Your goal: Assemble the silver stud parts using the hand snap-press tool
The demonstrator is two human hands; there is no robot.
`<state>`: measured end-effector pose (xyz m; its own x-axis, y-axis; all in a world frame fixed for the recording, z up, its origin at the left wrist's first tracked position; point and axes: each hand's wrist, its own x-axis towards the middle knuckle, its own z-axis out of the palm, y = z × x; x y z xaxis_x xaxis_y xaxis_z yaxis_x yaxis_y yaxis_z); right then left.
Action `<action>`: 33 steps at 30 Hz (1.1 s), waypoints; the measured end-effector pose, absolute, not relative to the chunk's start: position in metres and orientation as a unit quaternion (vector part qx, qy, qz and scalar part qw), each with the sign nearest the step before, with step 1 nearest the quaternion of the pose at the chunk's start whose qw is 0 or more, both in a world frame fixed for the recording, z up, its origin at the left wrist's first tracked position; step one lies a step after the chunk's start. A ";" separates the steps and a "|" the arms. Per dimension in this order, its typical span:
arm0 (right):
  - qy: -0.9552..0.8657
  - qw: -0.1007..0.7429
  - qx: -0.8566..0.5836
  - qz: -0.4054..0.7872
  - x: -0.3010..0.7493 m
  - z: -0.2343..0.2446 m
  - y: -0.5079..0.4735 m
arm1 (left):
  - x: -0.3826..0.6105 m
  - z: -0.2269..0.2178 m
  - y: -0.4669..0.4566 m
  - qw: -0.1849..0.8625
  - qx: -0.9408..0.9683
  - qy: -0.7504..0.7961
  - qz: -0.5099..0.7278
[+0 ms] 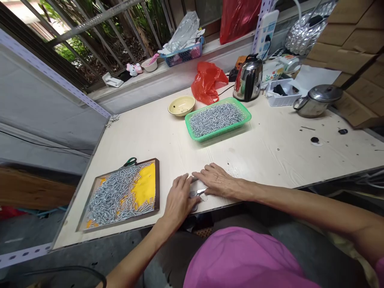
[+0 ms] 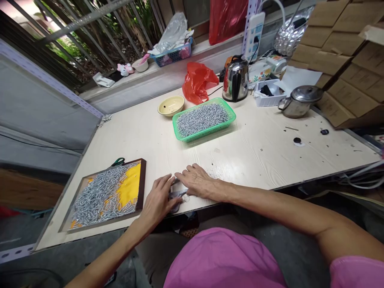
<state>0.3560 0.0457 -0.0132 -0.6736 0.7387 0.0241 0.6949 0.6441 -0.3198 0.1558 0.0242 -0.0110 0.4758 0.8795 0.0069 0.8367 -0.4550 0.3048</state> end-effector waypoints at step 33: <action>-0.883 0.052 -0.452 0.114 0.366 -0.028 0.078 | 0.190 -0.053 -0.015 0.086 0.896 0.410 0.145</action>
<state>0.3657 0.0784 -0.0276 -0.5866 0.8098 -0.0114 0.7861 0.5659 -0.2488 0.1899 -0.0147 -0.0530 0.6214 0.7602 0.1894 0.7100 -0.6487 0.2741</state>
